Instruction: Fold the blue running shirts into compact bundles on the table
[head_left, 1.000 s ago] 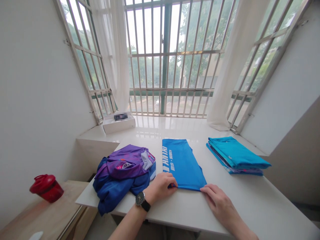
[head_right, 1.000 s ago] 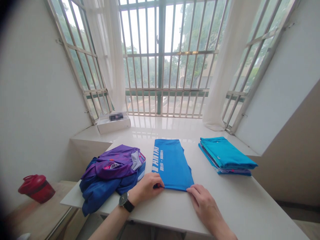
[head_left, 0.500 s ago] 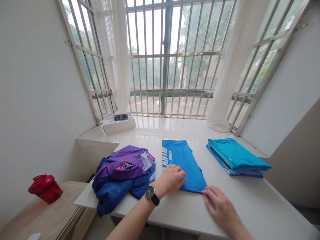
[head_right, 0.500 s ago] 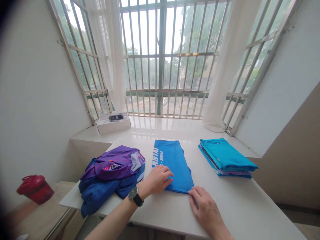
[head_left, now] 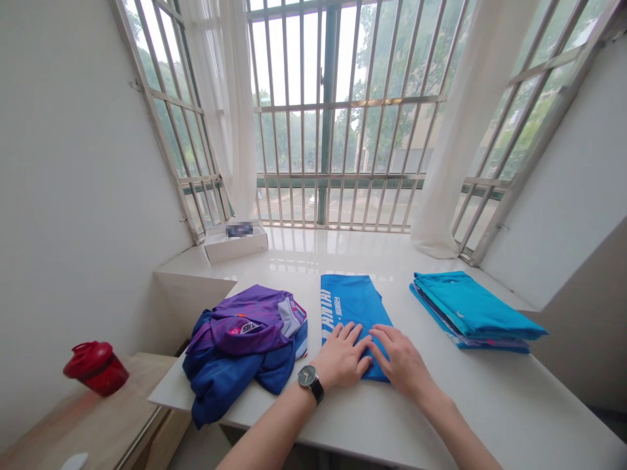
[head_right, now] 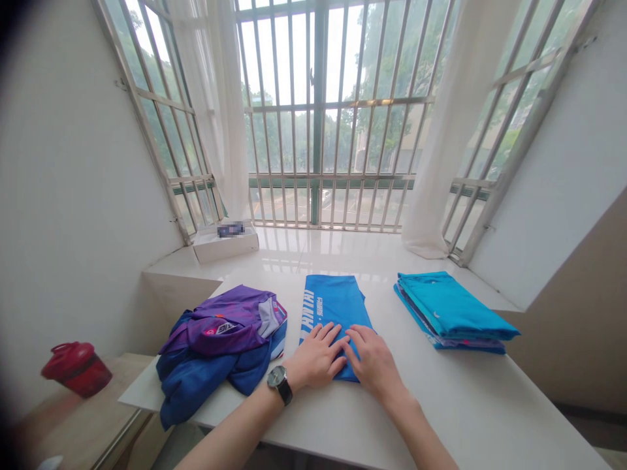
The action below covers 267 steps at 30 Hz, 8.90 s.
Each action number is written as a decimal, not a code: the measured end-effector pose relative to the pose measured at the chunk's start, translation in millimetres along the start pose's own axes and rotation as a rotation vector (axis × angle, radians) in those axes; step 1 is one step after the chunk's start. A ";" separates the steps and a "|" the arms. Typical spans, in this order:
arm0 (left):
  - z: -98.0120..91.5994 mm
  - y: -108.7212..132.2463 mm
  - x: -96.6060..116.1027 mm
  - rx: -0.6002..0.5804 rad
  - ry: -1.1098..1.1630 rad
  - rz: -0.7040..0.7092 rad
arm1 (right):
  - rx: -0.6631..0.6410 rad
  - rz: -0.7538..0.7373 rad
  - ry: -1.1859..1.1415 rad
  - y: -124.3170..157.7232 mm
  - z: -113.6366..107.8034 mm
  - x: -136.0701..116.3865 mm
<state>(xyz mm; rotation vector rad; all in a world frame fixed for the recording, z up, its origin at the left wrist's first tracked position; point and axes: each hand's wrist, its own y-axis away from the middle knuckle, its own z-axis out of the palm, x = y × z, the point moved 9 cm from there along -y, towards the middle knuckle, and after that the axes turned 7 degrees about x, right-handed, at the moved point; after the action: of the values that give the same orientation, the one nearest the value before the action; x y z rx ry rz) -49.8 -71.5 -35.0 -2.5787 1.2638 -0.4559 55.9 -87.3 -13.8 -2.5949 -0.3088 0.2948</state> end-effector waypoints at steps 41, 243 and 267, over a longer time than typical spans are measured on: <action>-10.8 36.6 13.8 -0.079 0.105 -0.193 | -0.303 0.087 0.063 47.8 48.4 2.4; -45.6 80.7 -42.7 0.126 0.232 -0.600 | -0.110 0.590 -0.141 86.4 -20.5 51.9; -54.8 73.3 -64.2 0.097 0.395 -0.576 | -0.136 0.700 -0.025 90.2 -21.0 52.8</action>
<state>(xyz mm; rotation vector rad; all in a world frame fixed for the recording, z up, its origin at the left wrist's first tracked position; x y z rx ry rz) -160.6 -68.2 -20.4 -2.8246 0.5319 -1.1446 126.2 -158.9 -49.7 -2.7490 0.6099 0.5576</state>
